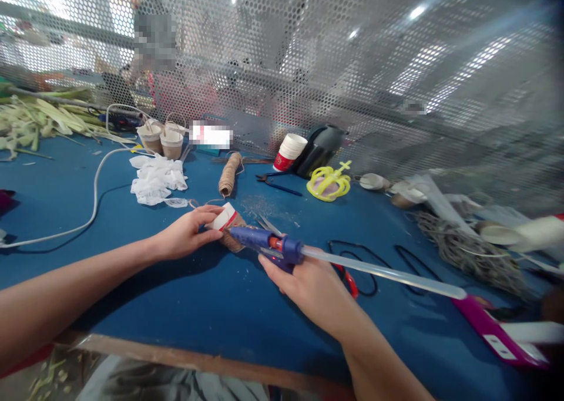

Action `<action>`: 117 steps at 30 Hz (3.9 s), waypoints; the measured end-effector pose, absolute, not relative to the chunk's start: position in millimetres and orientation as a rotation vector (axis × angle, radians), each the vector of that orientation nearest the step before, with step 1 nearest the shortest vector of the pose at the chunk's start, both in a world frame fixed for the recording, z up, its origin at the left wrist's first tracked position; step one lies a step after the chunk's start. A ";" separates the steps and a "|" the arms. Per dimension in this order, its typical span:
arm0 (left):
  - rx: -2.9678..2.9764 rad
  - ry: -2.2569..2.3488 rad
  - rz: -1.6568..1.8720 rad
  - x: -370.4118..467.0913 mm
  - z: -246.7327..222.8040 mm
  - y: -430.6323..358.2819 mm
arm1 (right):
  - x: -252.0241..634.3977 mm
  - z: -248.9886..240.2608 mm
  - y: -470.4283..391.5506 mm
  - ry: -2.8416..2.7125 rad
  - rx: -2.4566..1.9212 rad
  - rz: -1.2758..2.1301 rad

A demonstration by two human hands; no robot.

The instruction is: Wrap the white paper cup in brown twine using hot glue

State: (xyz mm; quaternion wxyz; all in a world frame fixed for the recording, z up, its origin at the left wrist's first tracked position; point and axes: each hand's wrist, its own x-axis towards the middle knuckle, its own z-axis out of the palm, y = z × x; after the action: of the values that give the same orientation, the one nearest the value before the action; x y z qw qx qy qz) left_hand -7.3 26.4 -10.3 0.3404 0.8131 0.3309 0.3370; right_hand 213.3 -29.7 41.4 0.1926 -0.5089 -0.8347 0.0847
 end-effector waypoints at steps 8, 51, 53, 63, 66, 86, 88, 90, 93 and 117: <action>2.130 0.874 0.879 -7.3 -10.9 26.5 | 212.6 46.9 -29.2 -2.232 -1.528 0.389; 2.152 0.873 0.872 -7.4 -9.3 27.2 | 214.3 43.9 -25.8 -2.178 -1.546 0.466; 2.163 0.879 0.860 -7.8 -10.0 27.5 | 214.9 46.1 -23.0 -2.112 -1.587 0.540; 2.172 0.850 0.844 -9.8 -9.8 26.8 | 212.5 48.5 -12.4 -1.883 -1.708 0.726; 2.168 0.856 0.842 -9.6 -9.6 26.7 | 214.0 46.1 -10.6 -1.896 -1.690 0.729; 2.140 0.840 0.846 -9.6 -11.9 27.4 | 213.7 49.0 -12.5 -1.851 -1.689 0.823; 2.134 0.843 0.850 -9.2 -11.3 27.4 | 213.8 48.8 -12.5 -1.852 -1.686 0.809; 2.134 0.847 0.853 -8.7 -10.2 27.3 | 213.7 48.5 -13.2 -1.852 -1.682 0.820; 2.131 0.844 0.859 -8.1 -8.9 27.0 | 212.9 48.7 -15.9 -1.845 -1.672 0.841; 2.073 0.943 0.921 -9.7 -13.5 30.7 | 248.1 35.8 44.0 -1.387 -1.590 1.108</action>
State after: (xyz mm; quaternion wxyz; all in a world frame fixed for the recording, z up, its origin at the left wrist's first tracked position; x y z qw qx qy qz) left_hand -9.7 30.7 -13.5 0.3359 0.7949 0.3616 0.3530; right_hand 248.1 44.0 35.8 0.3703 -0.6198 -0.5405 0.4320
